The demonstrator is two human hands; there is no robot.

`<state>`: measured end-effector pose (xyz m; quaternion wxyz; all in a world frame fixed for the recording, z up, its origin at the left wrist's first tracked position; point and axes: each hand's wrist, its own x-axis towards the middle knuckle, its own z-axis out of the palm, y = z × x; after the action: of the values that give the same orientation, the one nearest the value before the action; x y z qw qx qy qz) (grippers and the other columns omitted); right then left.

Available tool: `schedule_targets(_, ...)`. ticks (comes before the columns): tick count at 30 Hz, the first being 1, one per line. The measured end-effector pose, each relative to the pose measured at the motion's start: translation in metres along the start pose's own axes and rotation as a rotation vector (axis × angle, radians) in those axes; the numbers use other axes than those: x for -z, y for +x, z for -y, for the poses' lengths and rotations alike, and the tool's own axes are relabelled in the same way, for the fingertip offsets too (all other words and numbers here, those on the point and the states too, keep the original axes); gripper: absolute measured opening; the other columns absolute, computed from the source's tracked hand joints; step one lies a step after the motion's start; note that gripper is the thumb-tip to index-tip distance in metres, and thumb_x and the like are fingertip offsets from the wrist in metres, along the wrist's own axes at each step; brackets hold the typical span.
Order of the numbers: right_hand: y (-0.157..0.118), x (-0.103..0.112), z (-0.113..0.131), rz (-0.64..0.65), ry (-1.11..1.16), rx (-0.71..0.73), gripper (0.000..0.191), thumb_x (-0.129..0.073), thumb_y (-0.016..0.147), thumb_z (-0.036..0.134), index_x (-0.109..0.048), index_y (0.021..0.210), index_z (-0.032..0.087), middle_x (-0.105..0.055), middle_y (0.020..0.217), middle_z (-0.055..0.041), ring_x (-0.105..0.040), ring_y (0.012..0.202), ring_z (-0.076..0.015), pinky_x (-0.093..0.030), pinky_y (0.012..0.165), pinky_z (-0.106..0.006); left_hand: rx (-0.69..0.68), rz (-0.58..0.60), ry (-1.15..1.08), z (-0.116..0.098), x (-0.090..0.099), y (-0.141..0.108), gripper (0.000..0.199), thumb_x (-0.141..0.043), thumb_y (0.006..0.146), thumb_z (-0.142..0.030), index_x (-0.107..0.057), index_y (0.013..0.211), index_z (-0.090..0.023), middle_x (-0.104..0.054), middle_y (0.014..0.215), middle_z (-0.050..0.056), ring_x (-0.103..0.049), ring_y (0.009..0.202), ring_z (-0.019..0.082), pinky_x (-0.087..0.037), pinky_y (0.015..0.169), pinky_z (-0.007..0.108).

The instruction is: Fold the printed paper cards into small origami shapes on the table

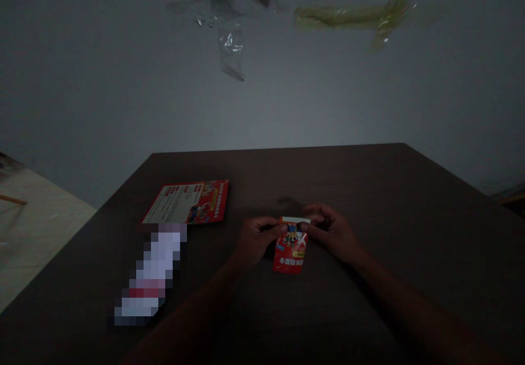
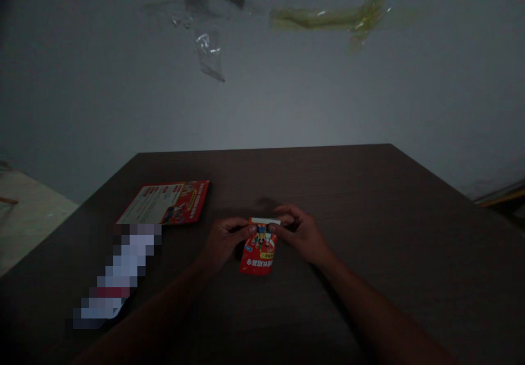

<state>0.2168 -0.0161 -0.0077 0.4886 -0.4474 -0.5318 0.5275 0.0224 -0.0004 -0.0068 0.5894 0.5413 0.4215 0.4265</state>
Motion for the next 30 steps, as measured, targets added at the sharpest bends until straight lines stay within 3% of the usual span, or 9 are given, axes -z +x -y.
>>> schedule_targets(7,0.001,-0.003,0.004,0.007,0.080,-0.071,0.034,-0.078,0.062,0.029,-0.062,0.090,0.017,-0.068,0.068,0.0003,-0.061,0.061,-0.0124,-0.047,0.058,-0.025,-0.002,-0.016,0.034,-0.006,-0.002,-0.003,0.024,-0.068,0.073,-0.036,-0.072,0.082,-0.015,-0.071,0.075,0.004,-0.063,0.067,0.015,-0.046,0.060,0.023)
schedule_targets(16,-0.001,-0.007,0.003,0.043,0.139,-0.136,0.029,-0.075,0.065,0.034,-0.068,0.087,0.016,-0.071,0.072,-0.0030,-0.064,0.065,-0.0143,-0.050,0.063,-0.027,0.017,-0.100,0.106,-0.007,-0.003,-0.005,0.026,-0.067,0.072,-0.039,-0.072,0.078,-0.014,-0.070,0.068,0.003,-0.062,0.061,0.014,-0.044,0.055,0.022)
schedule_targets(30,-0.003,-0.008,0.006,0.038,0.157,-0.130,0.026,-0.075,0.067,0.034,-0.072,0.087,0.018,-0.071,0.072,-0.0034,-0.065,0.066,-0.0149,-0.051,0.064,-0.028,0.006,-0.103,0.103,-0.009,-0.003,-0.006,0.029,-0.067,0.073,-0.041,-0.073,0.079,-0.013,-0.070,0.069,0.004,-0.061,0.061,0.015,-0.045,0.056,0.023)
